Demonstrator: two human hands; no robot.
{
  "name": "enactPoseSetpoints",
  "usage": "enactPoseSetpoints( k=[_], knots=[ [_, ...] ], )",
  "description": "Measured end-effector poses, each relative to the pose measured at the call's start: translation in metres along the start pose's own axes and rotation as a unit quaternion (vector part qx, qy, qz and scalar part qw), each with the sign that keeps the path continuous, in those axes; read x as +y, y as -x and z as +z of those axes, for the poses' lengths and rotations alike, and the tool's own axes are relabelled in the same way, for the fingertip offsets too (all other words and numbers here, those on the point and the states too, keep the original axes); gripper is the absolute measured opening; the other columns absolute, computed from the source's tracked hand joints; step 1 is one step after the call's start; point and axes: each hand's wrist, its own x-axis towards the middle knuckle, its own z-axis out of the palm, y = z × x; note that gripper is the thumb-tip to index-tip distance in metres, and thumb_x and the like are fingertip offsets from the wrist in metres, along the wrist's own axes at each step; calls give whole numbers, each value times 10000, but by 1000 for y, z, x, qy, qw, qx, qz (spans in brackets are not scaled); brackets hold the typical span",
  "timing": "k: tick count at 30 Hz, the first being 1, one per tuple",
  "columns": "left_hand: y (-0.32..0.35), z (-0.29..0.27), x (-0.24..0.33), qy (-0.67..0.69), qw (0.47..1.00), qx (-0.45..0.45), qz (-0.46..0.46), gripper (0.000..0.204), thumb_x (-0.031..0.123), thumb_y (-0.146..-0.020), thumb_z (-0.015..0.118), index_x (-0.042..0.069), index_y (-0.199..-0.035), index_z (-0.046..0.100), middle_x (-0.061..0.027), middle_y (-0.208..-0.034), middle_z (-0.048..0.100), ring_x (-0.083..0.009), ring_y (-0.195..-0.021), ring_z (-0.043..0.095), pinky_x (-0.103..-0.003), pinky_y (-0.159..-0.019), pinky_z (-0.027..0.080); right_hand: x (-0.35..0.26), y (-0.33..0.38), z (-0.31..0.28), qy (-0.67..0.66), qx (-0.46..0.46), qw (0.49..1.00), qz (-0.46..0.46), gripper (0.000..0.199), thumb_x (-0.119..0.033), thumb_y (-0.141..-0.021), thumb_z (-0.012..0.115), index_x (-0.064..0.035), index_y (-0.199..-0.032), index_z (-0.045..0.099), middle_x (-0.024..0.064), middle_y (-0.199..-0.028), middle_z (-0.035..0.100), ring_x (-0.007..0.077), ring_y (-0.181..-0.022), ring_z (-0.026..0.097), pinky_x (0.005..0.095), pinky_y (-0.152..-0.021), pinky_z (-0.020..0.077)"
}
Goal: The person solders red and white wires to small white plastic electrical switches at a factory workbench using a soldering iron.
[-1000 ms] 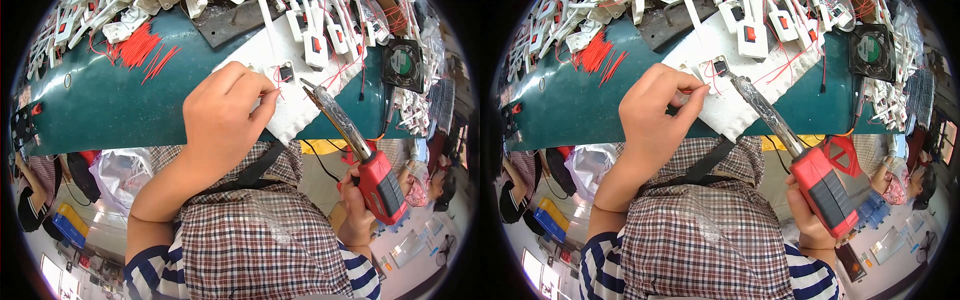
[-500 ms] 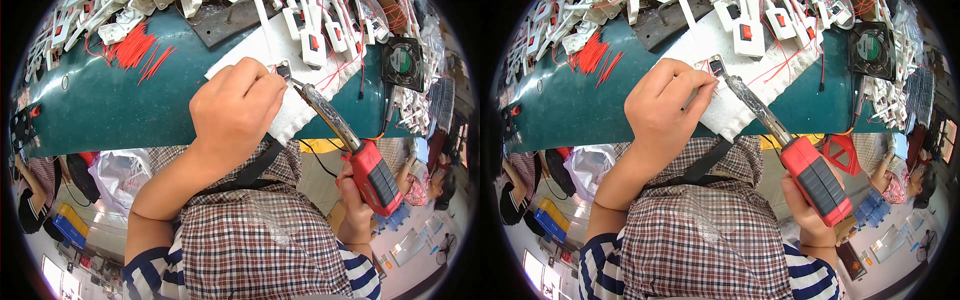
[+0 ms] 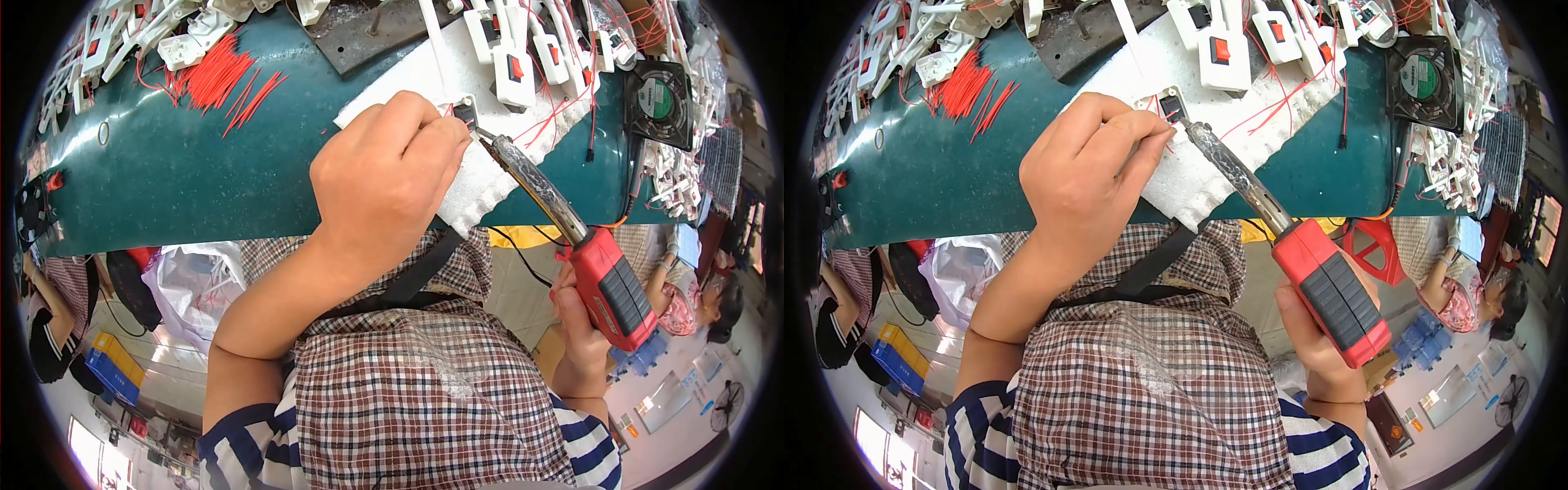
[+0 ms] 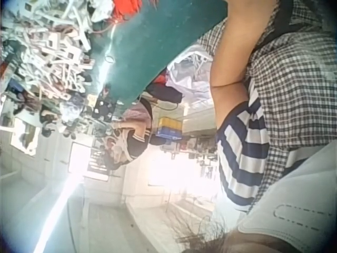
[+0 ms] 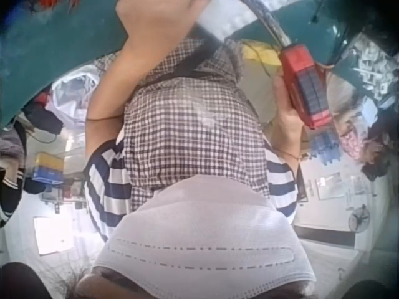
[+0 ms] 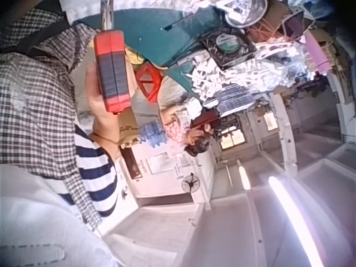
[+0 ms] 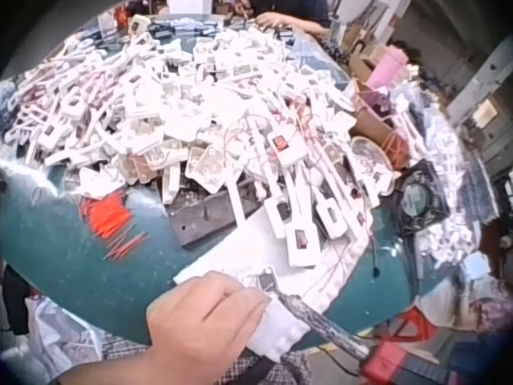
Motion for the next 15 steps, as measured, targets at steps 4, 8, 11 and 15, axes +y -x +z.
enactPoseSetpoints(
  k=[4,8,11,15],
  knots=[
    [0,0,0,2,1000,1,-1,184,50,-705,828,93,-839,711,-19,-758,603,-169,-620,594,-291,-522,449,2,3,-4,0,9,1000,8,220,-80,-764,757,12,-957,703,96,-832,668,213,-701,645,317,-674,508],
    [0,0,0,-1,1000,0,0,183,55,-707,829,93,-842,712,-18,-761,603,-169,-619,595,-290,-521,448,4,11,-3,66,34,997,-18,141,-84,-834,651,-4,-761,561,53,-652,504,150,-578,474,263,-513,380],
    [0,0,-1,-5,1000,-1,0,181,58,-707,830,93,-841,714,-17,-762,605,-168,-620,597,-289,-522,449,6,5,-6,44,-2,999,-8,236,-38,-744,743,20,-969,705,103,-848,675,220,-707,649,315,-686,514],
    [0,0,0,-7,1000,0,2,176,60,-705,831,93,-838,720,-15,-767,611,-165,-624,601,-287,-524,452,1,0,-2,19,-6,1000,4,227,-35,-748,739,23,-964,703,101,-837,671,223,-702,649,316,-683,514]
  ],
)
